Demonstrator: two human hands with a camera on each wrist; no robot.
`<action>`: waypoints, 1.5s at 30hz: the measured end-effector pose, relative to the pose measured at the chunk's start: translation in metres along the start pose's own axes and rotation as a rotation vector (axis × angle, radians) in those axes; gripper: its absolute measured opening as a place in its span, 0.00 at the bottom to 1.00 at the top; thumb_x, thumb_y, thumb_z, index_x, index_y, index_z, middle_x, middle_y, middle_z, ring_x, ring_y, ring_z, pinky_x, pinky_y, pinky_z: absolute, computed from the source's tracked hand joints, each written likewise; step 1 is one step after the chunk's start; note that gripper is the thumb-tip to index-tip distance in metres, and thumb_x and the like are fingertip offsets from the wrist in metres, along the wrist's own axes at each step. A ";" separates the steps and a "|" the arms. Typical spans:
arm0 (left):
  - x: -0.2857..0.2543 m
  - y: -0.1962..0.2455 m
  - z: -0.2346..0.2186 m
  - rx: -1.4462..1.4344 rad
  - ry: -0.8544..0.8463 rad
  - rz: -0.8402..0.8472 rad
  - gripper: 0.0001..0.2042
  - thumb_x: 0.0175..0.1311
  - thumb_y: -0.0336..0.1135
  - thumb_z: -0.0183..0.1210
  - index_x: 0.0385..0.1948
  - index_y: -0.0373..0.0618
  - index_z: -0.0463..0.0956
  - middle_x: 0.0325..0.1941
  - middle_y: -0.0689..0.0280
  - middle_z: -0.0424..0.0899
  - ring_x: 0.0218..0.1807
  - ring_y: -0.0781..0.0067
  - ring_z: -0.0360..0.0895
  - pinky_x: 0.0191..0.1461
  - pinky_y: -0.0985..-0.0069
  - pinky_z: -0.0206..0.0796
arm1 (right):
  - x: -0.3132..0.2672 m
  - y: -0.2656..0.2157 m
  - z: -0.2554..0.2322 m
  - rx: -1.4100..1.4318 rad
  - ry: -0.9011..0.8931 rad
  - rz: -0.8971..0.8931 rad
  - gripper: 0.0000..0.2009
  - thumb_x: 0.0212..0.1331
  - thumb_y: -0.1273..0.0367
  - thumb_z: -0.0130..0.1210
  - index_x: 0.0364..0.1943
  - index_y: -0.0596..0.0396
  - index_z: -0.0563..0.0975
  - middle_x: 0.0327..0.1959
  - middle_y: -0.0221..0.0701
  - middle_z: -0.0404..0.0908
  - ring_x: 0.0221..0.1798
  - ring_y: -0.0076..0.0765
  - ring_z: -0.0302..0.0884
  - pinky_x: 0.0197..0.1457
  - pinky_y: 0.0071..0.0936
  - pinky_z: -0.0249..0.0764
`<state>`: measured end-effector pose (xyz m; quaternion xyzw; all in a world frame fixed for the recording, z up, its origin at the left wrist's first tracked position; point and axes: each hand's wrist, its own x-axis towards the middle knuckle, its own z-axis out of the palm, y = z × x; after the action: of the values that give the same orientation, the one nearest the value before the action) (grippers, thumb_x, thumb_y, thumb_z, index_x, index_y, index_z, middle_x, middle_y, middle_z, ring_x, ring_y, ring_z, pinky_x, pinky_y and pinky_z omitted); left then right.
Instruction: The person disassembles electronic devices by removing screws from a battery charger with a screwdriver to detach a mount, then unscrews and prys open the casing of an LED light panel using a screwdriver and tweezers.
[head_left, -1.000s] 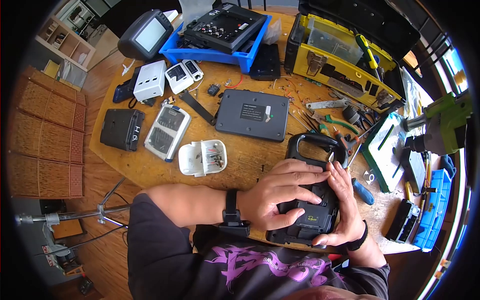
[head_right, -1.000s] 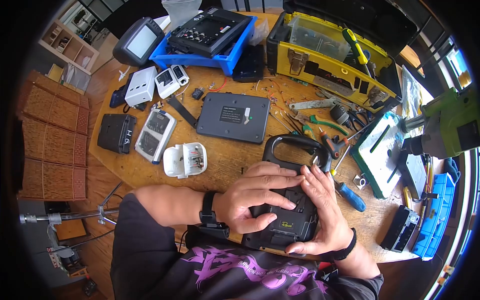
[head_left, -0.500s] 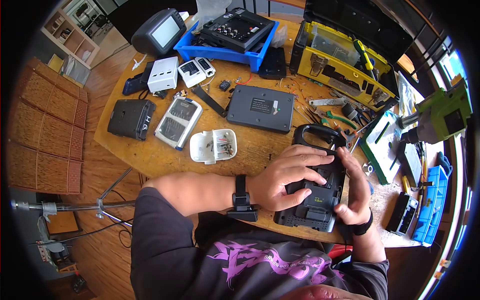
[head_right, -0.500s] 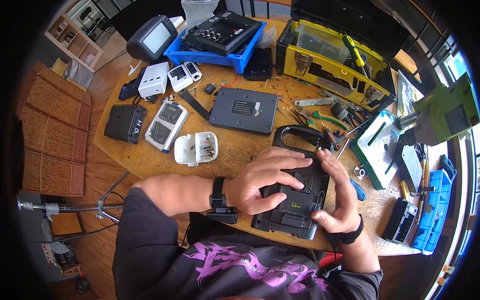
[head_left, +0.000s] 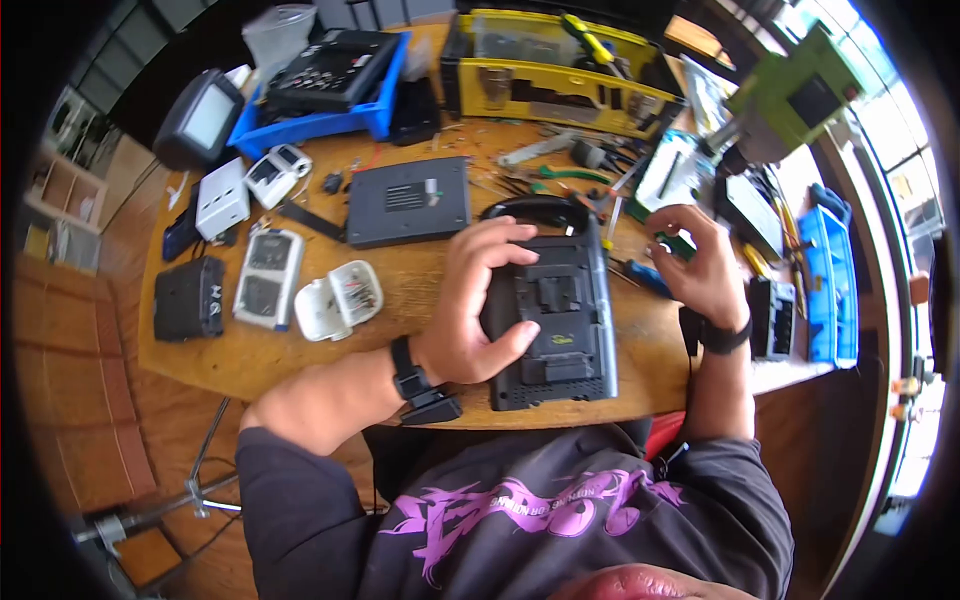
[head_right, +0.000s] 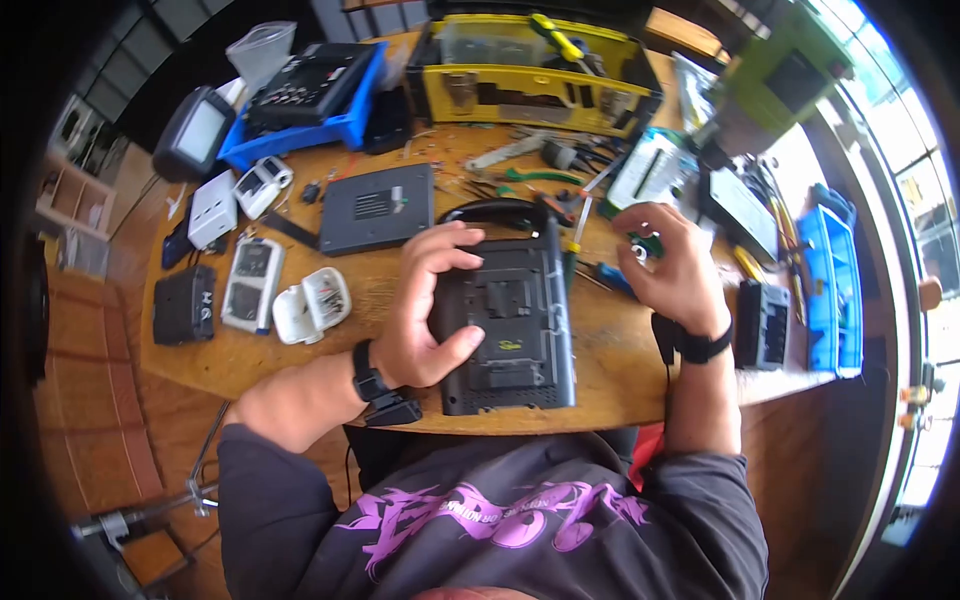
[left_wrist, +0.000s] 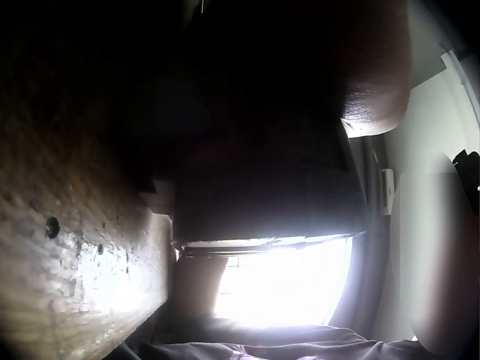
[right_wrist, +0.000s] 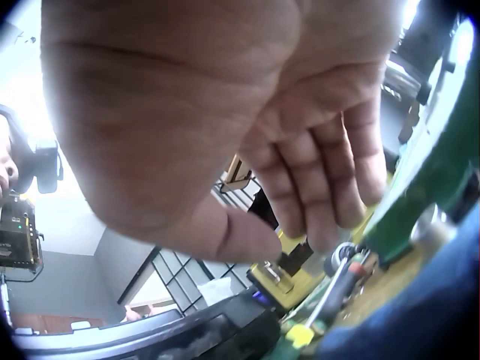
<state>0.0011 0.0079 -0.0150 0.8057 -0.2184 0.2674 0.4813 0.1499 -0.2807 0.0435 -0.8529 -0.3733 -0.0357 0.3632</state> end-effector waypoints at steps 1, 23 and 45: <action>-0.001 0.000 0.000 0.008 -0.008 -0.005 0.27 0.54 0.38 0.64 0.57 0.40 0.71 0.68 0.50 0.72 0.74 0.45 0.63 0.79 0.51 0.49 | -0.001 0.001 -0.006 -0.050 -0.045 -0.012 0.11 0.52 0.77 0.62 0.41 0.62 0.82 0.42 0.39 0.86 0.47 0.41 0.84 0.55 0.34 0.78; -0.002 -0.007 0.013 -0.047 -0.027 -0.053 0.26 0.55 0.44 0.63 0.55 0.40 0.72 0.66 0.51 0.72 0.72 0.48 0.63 0.78 0.51 0.50 | -0.025 0.025 -0.035 -0.087 -0.279 0.204 0.13 0.43 0.70 0.67 0.36 0.59 0.83 0.30 0.37 0.84 0.35 0.37 0.84 0.42 0.31 0.79; -0.004 -0.011 0.009 0.001 -0.068 -0.042 0.28 0.59 0.49 0.63 0.55 0.39 0.71 0.65 0.51 0.70 0.73 0.52 0.63 0.79 0.55 0.50 | -0.014 0.005 0.015 -0.011 -0.293 -0.316 0.17 0.53 0.75 0.67 0.49 0.60 0.81 0.50 0.39 0.83 0.57 0.51 0.79 0.60 0.41 0.76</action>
<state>0.0065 0.0047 -0.0283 0.8190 -0.2174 0.2297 0.4789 0.1394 -0.2820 0.0250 -0.7819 -0.5509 0.0300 0.2902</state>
